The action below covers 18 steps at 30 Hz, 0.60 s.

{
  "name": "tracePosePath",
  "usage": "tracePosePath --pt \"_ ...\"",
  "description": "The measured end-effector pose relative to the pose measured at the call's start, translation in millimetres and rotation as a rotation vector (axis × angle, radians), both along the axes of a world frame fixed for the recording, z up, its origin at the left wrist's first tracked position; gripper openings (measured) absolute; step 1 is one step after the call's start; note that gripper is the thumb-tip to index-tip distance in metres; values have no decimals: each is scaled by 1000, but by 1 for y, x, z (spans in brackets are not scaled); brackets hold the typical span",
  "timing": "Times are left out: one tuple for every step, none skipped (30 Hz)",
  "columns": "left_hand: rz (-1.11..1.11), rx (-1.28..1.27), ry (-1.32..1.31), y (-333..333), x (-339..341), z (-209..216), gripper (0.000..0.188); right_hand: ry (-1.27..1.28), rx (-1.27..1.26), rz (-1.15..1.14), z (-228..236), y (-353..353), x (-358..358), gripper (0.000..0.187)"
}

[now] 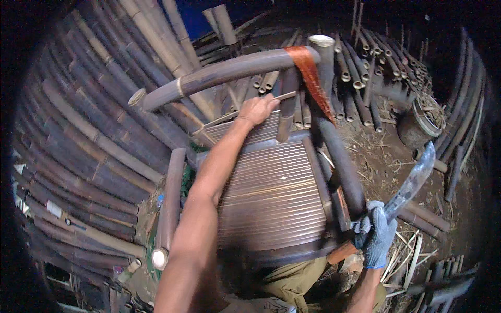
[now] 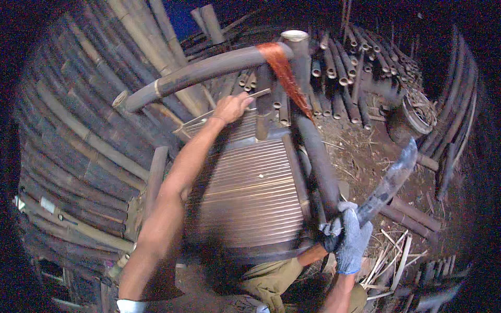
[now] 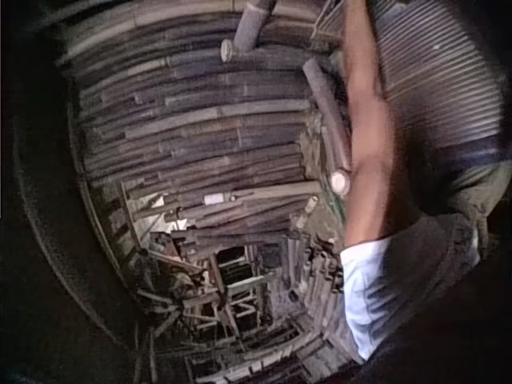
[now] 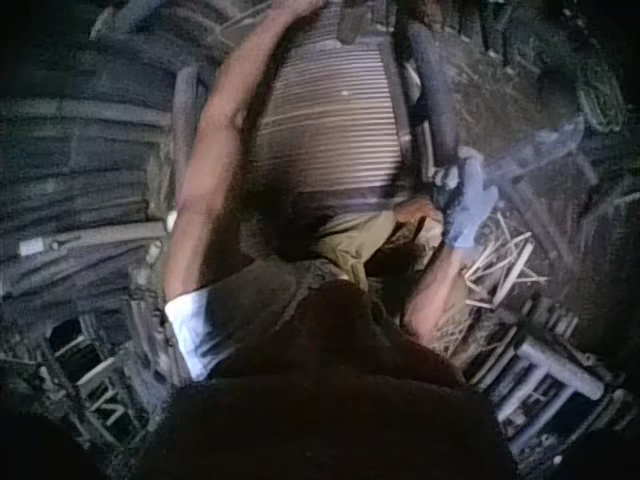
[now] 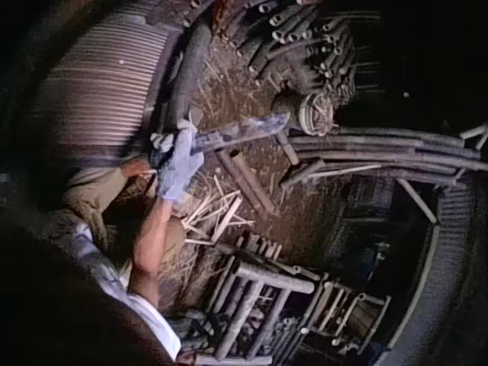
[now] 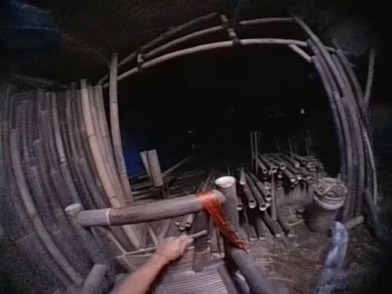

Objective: The person manufactures a bamboo chair by using a large knife to whittle and shape bamboo pieces, then fits them into the chair frame.

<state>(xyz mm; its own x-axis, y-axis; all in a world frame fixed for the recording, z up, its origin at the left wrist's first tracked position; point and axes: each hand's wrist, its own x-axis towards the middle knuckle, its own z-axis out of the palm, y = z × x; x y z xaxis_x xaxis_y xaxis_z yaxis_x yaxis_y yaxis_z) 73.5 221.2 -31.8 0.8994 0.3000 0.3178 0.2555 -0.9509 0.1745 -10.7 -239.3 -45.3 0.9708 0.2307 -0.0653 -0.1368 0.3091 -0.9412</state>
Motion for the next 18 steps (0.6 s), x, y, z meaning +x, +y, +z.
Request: tracePosePath --pt "-26 -8 23 4 0 1 46 -8 71 10 -5 -1 1 20" --pt "-36 -69 86 -2 1 4 45 10 107 29 -11 -6 4 20" --pt "-52 -64 115 -5 5 1 45 28 120 20 -11 -11 4 20" --pt "-50 -50 150 0 3 -3 45 53 143 28 -8 -7 2 20" --pt "-61 -47 179 2 7 -9 45 72 155 24 -4 -5 0 20" --pt "-71 -33 164 9 6 -11 46 66 114 38 -1 -6 -1 20" --pt "-80 -26 151 17 3 -15 47 89 77 52 -1 -4 -1 20" --pt "-83 -15 138 17 0 -17 47 47 67 69 0 -2 -2 21" --pt "-75 -23 155 15 0 -21 48 6 59 90 0 -1 -2 21" --pt "-64 -19 164 13 0 -17 48 -5 52 96 1 -1 1 22" --pt "-49 -12 173 12 -3 -12 49 8 63 99 1 -1 1 23" --pt "-87 -15 171 15 -14 -8 45 22 76 108 0 0 -1 24" --pt "-127 -34 135 1 -19 0 44 33 75 97 -1 -2 0 25" --pt "-181 -63 97 -24 -24 12 42 35 135 64 -3 -5 1 26" --pt "-216 -83 59 -39 -34 20 40 38 204 50 -5 -3 3 27" --pt "-318 -67 -113 -42 -44 18 36 39 270 52 -6 2 6 29" --pt "-313 -88 -120 -43 -46 20 35 51 235 25 -6 6 9 30" --pt "-314 -112 -127 -45 -45 21 35 62 199 -7 -7 9 12 31"
